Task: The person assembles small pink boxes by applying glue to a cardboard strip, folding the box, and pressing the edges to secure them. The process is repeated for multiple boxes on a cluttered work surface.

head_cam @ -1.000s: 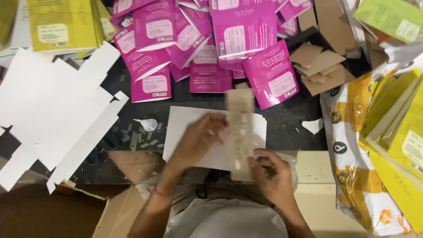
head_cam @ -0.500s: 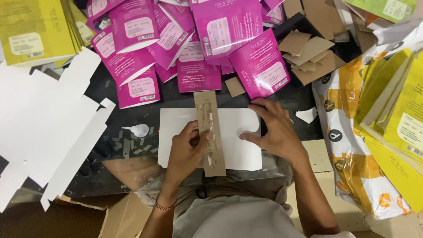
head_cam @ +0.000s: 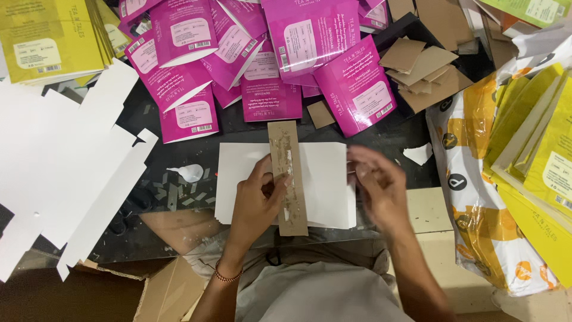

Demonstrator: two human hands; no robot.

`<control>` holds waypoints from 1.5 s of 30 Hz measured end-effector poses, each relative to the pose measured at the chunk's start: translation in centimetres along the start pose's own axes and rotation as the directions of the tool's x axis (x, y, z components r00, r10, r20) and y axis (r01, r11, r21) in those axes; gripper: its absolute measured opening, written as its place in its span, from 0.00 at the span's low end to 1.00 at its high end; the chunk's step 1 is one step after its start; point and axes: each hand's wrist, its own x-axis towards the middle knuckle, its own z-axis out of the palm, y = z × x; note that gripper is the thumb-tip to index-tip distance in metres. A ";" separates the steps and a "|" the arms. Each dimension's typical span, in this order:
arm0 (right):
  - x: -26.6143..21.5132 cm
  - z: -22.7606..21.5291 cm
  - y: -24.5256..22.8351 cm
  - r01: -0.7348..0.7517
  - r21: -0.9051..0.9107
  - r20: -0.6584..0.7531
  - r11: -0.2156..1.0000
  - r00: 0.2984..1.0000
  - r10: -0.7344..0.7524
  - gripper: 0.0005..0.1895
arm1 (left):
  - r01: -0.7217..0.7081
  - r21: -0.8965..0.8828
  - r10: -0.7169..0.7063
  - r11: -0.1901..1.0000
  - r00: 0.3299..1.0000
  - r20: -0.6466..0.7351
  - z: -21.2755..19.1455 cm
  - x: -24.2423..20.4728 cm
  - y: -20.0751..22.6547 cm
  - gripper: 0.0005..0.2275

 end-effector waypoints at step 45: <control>-1.2 4.3 -2.5 0.416 -0.862 0.448 0.290 0.893 0.050 0.32 | -0.439 0.685 0.460 0.581 0.872 0.168 2.9 -2.1 -2.5 0.12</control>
